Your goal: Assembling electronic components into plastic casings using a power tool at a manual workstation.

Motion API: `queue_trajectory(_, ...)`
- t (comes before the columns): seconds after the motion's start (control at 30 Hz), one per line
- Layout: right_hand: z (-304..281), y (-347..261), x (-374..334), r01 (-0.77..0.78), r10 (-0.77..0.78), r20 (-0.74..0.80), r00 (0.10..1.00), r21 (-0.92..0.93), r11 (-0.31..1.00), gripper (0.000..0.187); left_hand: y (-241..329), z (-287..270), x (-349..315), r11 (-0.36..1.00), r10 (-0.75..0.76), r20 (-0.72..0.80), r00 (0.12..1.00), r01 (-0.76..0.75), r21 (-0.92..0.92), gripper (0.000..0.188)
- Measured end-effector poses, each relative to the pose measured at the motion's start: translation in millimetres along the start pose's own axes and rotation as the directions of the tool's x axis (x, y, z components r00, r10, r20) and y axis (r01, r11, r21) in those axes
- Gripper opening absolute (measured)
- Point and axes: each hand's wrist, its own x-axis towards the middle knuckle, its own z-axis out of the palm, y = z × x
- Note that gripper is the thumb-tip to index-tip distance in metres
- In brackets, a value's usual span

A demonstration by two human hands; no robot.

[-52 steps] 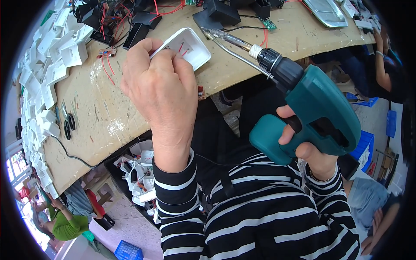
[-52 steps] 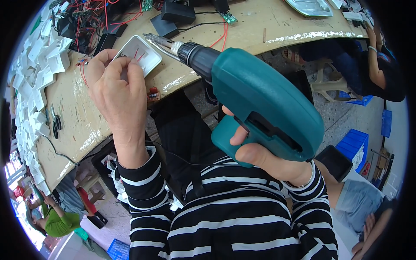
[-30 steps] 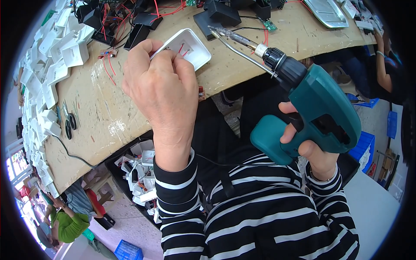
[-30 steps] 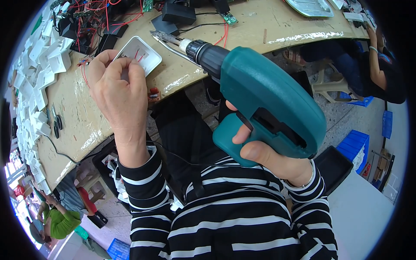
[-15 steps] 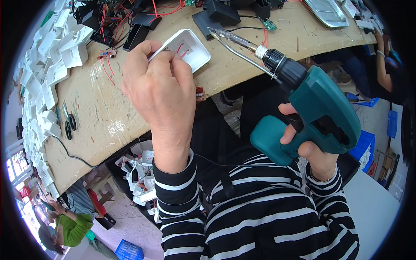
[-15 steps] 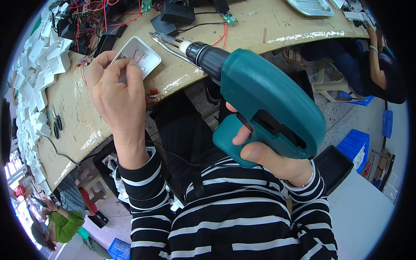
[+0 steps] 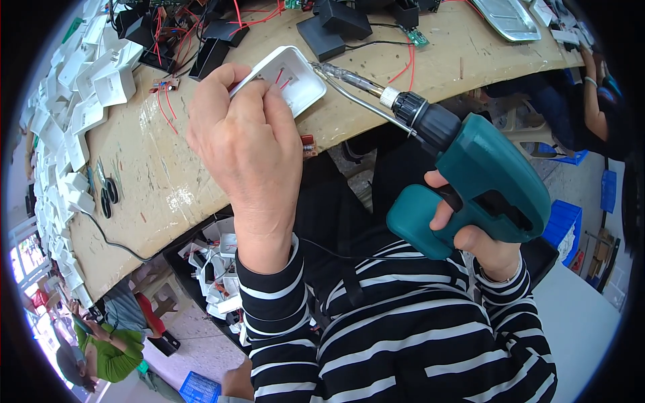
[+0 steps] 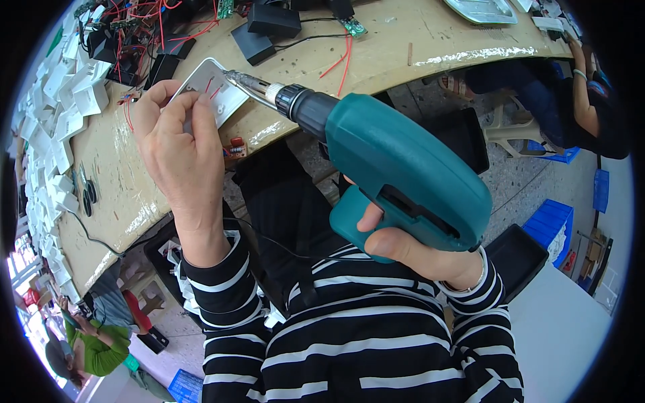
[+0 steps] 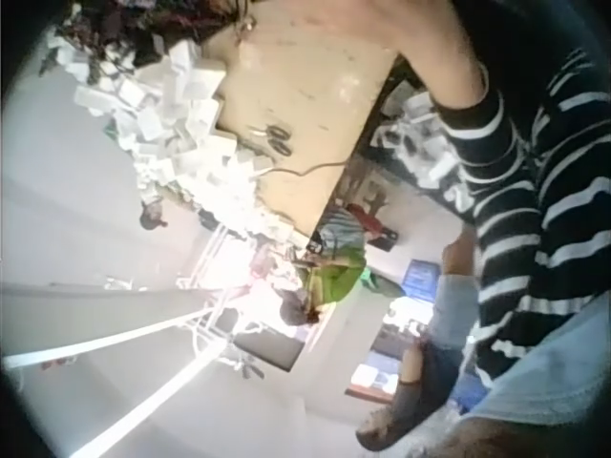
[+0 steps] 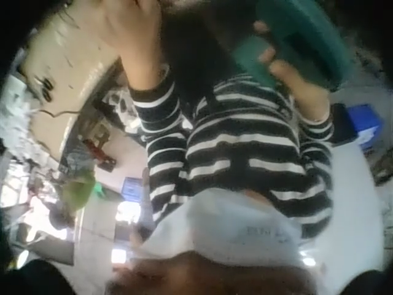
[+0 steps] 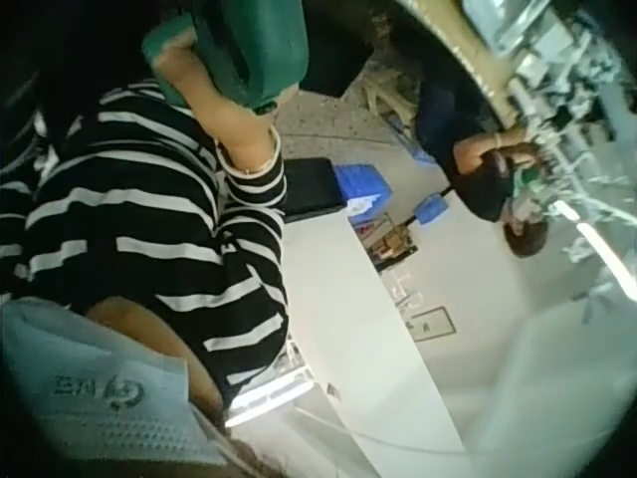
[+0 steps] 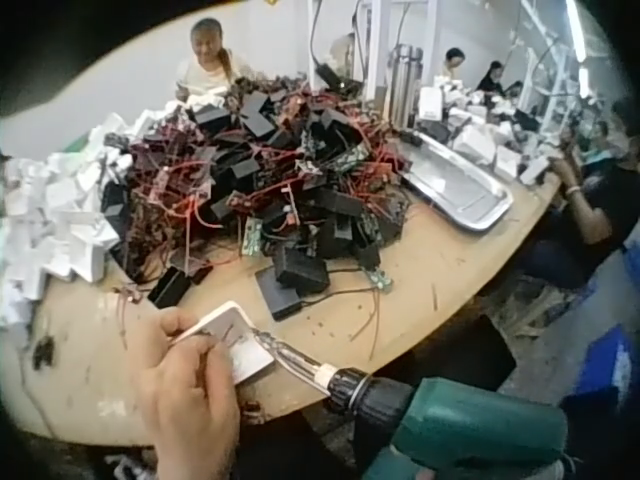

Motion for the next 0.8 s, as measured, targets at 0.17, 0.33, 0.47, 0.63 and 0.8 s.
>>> queue_trajectory(0.17,-0.3,0.1,-1.8,-0.034,0.034,0.0,0.999,-0.01,0.999,0.077,2.9,1.2,-1.1,1.0,0.0,-0.01,1.0,0.0,0.02,0.008)
queue_trajectory(0.33,-2.9,0.6,-3.3,-0.075,0.075,0.01,0.997,-0.015,0.997,0.077,3.4,2.6,-1.7,0.998,0.01,-0.022,1.0,-0.009,0.06,0.008)
queue_trajectory(0.47,-5.1,4.1,-3.1,-0.035,0.038,0.043,0.998,-0.048,0.998,0.076,2.7,4.3,-1.5,0.998,0.012,-0.036,0.999,-0.01,0.055,0.009)
queue_trajectory(0.63,-6.7,4.2,-2.6,-0.07,0.075,0.087,0.993,-0.051,0.996,0.077,5.1,5.0,-1.4,0.997,-0.014,-0.038,0.999,0.017,0.08,0.009)
queue_trajectory(0.8,-5.5,4.0,-0.7,-0.084,0.087,0.097,0.991,-0.032,0.996,0.076,3.9,4.7,-0.8,0.997,-0.012,-0.026,1.0,0.014,0.082,0.009)
